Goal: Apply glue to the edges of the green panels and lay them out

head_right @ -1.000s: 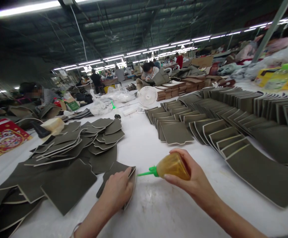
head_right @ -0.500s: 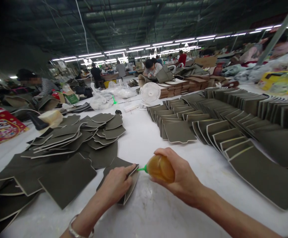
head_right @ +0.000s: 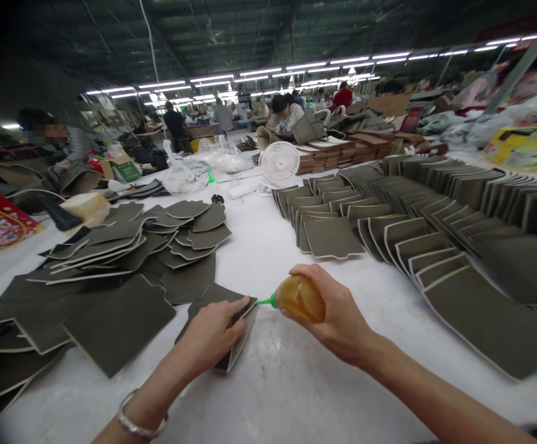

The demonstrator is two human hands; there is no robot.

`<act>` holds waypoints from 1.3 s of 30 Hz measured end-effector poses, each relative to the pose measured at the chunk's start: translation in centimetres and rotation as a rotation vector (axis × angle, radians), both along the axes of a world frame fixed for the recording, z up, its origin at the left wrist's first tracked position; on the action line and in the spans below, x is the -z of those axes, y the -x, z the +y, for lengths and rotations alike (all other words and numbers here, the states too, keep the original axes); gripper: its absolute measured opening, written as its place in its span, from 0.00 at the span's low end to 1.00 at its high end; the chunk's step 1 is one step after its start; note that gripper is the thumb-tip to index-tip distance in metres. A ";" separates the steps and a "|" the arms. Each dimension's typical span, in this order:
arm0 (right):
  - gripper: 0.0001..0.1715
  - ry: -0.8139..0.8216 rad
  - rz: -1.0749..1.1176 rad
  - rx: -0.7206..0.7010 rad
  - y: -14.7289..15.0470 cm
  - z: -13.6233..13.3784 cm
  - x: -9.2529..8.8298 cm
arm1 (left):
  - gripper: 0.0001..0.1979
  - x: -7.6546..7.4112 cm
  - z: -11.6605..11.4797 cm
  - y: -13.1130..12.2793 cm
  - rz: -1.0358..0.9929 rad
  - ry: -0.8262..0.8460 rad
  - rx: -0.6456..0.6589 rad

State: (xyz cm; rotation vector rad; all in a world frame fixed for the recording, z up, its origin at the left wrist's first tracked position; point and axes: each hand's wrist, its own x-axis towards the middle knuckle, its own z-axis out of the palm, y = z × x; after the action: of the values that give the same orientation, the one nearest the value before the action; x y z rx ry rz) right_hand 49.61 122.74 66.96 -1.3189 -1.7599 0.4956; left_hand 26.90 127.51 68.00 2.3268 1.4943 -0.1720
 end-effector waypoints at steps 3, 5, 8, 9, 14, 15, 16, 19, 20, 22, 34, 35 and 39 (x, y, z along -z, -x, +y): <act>0.24 0.029 0.012 -0.034 -0.1 -0.2 0.3 | 0.25 0.1 0.1 0.0 0.005 0.017 -0.005; 0.24 0.052 0.035 -0.038 -0.2 -0.2 0.5 | 0.25 0.2 0.1 0.0 -0.010 0.022 -0.002; 0.25 0.036 0.072 0.002 -0.3 0.0 0.8 | 0.25 0.3 0.2 0.2 -0.049 0.033 0.002; 0.25 0.027 0.080 0.010 -0.3 0.0 0.9 | 0.25 0.4 0.2 0.2 -0.059 0.035 0.004; 0.25 0.105 0.132 -0.033 -0.4 -0.6 1.4 | 0.24 0.3 0.1 0.2 -0.060 0.031 0.018; 0.25 0.125 0.143 -0.038 -0.4 -0.7 1.5 | 0.25 0.3 0.1 0.2 -0.056 0.031 0.019; 0.25 0.133 0.151 -0.036 -0.5 -0.7 1.5 | 0.25 0.3 0.1 0.2 -0.053 0.031 0.019; 0.25 0.080 0.145 0.003 -0.5 -0.6 1.4 | 0.26 0.3 0.1 0.2 -0.042 0.036 0.016; 0.25 0.058 0.139 0.010 -0.6 -0.5 1.4 | 0.26 0.3 0.1 0.2 -0.042 0.040 0.015; 0.25 0.058 0.141 -0.002 -0.5 -0.6 1.5 | 0.26 0.3 0.1 0.2 -0.050 0.049 0.012; 0.26 0.263 0.323 -0.101 0.0 -1.9 2.1 | 0.26 0.4 0.2 0.8 -0.126 0.090 0.027; 0.26 0.291 0.335 -0.127 0.1 -2.1 2.0 | 0.26 0.5 0.2 0.8 -0.132 0.090 0.026; 0.26 0.279 0.340 -0.057 0.4 -2.7 1.9 | 0.26 0.6 0.0 0.9 -0.129 0.078 0.018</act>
State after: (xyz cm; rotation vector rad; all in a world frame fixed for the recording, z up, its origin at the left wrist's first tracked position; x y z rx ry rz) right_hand 49.16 120.05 65.06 -1.2844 -1.4841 0.9668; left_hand 26.03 127.48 67.37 2.2449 1.3806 -0.0822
